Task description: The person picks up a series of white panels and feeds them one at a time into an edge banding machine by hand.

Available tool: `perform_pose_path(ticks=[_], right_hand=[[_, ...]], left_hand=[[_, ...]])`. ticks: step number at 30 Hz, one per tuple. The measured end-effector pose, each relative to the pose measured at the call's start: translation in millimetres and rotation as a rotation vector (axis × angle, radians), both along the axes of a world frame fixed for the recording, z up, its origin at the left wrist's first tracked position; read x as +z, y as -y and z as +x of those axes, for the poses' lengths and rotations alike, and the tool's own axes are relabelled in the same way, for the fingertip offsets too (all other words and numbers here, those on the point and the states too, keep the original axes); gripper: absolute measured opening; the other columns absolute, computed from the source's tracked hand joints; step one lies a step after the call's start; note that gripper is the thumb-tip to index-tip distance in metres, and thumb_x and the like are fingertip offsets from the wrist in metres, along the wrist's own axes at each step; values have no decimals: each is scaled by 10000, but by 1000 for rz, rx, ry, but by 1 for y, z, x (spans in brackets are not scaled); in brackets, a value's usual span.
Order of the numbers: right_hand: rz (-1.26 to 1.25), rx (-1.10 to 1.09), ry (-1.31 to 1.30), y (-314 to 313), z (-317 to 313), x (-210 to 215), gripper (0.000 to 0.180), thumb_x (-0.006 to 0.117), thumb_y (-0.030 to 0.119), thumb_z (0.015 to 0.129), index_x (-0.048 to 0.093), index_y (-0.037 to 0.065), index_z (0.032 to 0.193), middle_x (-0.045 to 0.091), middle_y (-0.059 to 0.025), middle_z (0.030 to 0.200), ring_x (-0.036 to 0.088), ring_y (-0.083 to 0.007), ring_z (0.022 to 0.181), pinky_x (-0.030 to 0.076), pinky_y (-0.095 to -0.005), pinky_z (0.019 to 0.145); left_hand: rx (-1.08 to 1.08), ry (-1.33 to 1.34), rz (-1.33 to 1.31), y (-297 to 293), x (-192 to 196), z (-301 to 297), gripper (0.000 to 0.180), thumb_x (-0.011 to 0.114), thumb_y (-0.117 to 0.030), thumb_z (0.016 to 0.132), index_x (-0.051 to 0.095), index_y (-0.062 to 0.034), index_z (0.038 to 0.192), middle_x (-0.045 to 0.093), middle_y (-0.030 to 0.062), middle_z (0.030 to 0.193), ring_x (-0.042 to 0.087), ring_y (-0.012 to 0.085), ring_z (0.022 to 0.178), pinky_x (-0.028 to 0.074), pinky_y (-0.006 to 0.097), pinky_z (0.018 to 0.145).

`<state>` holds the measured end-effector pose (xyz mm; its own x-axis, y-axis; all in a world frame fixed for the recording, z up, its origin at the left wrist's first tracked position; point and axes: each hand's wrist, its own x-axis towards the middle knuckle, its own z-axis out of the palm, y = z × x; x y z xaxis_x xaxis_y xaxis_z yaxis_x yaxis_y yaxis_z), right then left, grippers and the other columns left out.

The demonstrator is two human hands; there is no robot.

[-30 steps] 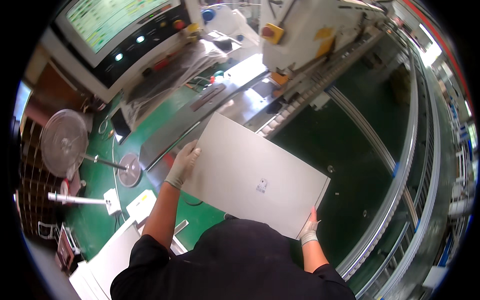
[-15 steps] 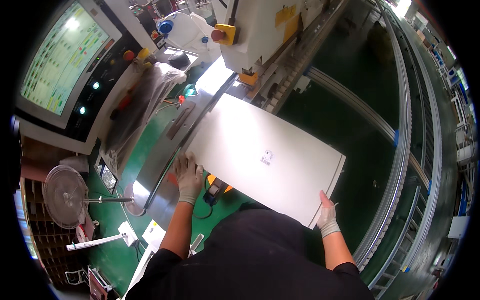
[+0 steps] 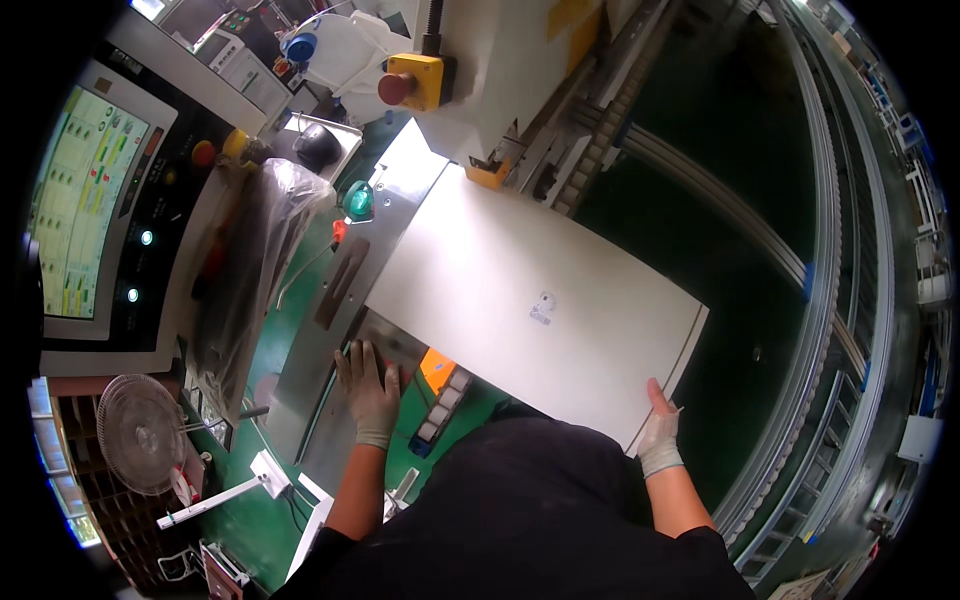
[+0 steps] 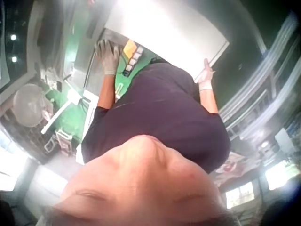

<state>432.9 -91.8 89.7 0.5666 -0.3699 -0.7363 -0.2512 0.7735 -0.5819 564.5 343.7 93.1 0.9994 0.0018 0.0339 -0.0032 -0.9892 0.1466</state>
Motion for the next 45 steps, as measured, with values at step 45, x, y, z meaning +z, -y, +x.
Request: perform_pose_path(ticks=[45], right_hand=[[-1655,1755,1138,-274,109,29,457,500,439,935,645,76,699,657,-122,723,660,-332,723,505,-444,681]], left_hand=[[275,244,-177,-109,-54,-324,576,580,-329,920,456,28,1354,458,245,1398,408,421,1315,287,525,1123]])
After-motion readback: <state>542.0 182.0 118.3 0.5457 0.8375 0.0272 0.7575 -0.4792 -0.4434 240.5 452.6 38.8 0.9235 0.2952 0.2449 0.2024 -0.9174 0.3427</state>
